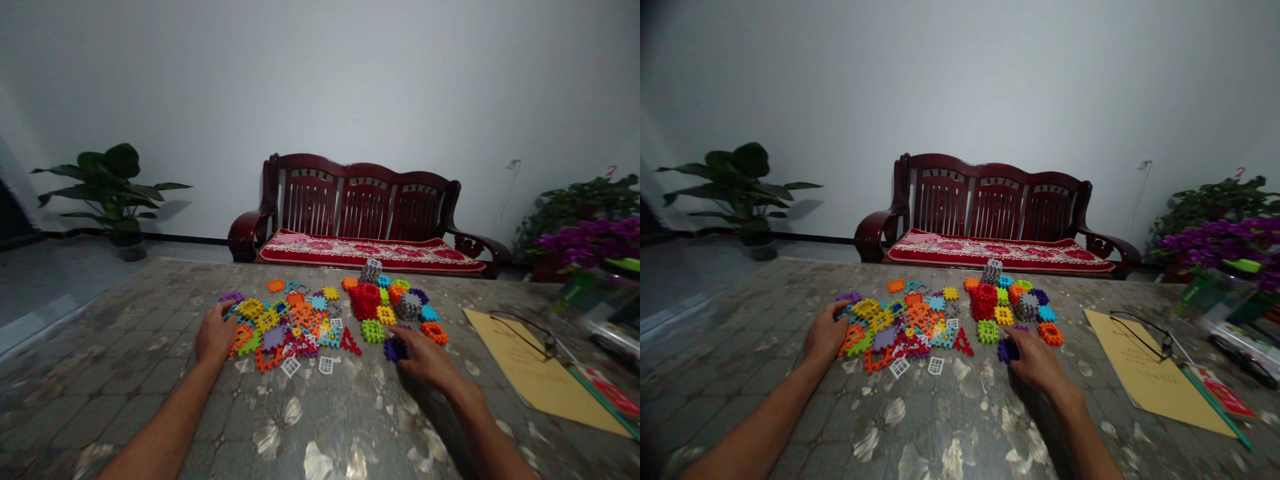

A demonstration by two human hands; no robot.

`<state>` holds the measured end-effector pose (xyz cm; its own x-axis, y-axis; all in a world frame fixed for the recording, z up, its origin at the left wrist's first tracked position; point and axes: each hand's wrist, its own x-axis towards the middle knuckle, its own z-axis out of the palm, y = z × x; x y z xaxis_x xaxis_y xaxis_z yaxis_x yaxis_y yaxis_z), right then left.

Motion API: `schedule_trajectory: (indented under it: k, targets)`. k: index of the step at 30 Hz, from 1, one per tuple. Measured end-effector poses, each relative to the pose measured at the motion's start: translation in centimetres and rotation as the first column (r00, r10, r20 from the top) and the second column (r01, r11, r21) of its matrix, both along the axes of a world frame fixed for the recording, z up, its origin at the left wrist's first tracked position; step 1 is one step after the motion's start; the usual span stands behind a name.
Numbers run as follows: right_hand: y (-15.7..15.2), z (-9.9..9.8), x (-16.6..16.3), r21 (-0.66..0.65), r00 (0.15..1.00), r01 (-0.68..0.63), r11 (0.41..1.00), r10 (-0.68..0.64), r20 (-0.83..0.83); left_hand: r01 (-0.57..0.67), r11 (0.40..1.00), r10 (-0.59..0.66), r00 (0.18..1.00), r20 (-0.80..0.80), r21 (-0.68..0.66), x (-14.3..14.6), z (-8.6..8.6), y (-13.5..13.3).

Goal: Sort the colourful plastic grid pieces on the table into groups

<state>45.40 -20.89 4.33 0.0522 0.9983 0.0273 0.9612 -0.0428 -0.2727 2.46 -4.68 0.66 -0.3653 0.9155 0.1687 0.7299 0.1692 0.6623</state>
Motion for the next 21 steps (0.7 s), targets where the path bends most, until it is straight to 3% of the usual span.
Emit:
schedule_trajectory:
  k: [11,16,21]
  targets:
    - [0.3,-2.2,3.6,0.304,0.997,-0.042,0.952,0.061,-0.055,0.019,0.999,-0.017,0.999,-0.048,0.032,-0.4,-0.6,0.4]
    - [-0.1,-2.9,3.8,0.258,1.000,0.001,0.966,-0.002,0.002,0.004,1.000,-0.004,1.000,-0.020,0.025,-0.5,-0.8,0.5]
    - [-1.0,-1.9,4.0,0.176,0.985,0.079,0.981,-0.105,0.140,0.004,1.000,-0.004,1.000,-0.012,0.026,-0.4,-0.8,0.5]
